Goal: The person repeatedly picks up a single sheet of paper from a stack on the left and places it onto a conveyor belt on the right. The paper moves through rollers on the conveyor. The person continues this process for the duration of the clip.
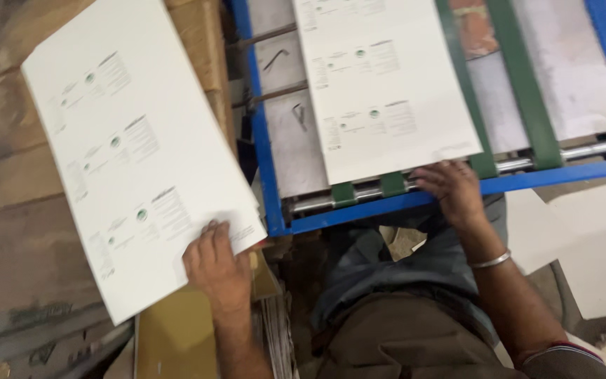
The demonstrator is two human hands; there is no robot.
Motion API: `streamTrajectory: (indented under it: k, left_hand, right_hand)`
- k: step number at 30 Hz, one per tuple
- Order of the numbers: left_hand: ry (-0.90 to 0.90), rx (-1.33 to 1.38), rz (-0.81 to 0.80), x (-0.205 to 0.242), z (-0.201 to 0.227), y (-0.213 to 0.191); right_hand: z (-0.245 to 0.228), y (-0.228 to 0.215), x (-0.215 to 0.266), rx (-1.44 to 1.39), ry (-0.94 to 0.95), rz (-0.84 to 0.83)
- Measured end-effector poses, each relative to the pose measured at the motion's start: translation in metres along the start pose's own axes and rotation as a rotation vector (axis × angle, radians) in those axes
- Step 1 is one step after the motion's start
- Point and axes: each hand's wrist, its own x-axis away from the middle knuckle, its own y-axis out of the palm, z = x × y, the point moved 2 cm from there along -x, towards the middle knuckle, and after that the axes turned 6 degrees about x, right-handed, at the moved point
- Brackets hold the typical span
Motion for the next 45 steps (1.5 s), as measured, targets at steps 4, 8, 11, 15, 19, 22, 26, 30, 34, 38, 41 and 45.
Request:
streamTrajectory:
  k: [4,8,11,15,19,22,26,30,34,38,41,45]
  left_hand:
    - [0.034,0.081,-0.089,-0.006,-0.004,-0.011]
    - [0.115,0.292,-0.222,-0.018,-0.044,-0.026]
    - [-0.138,0.413,-0.094,-0.01,-0.058,-0.035]
    - [0.059,0.372,0.09,-0.003,-0.002,0.001]
    - [0.24,0.227,-0.228,0.004,0.102,0.036]
    - [0.377,0.385,-0.185,0.0,0.126,0.025]
    - [0.288,0.274,-0.164,-0.014,0.088,0.01]
    - [0.148,0.036,-0.101,-0.025,0.032,-0.007]
    - [0.14,-0.058,-0.085,-0.027,-0.005,0.008]
    - [0.164,-0.017,0.001,-0.013,-0.012,0.017]
    - [0.128,0.013,0.057,-0.01,-0.007,0.016]
    - [0.115,0.029,0.154,-0.017,-0.005,0.017]
  right_hand:
    - [0.0,0.013,0.031,0.094,0.077,-0.055]
    - [0.0,0.034,0.048,0.135,0.171,-0.123]
    - [-0.003,0.06,0.061,0.111,0.134,-0.275]
    - [-0.002,0.108,0.088,0.127,0.082,-0.675]
    - [0.023,0.137,0.114,0.265,0.046,-0.857]
    - [0.039,0.133,0.099,0.308,0.164,-0.483]
    - [0.022,0.091,0.057,-0.045,0.072,-0.096]
    - [-0.026,0.019,0.02,0.637,-0.446,0.161]
    - [-0.041,-0.014,-0.005,-0.073,-0.334,0.283]
    - [-0.044,-0.03,-0.005,-0.092,-0.379,0.317]
    - [-0.036,-0.035,0.004,-0.013,-0.406,0.252]
    - [-0.008,-0.05,0.039,0.116,-0.322,0.28]
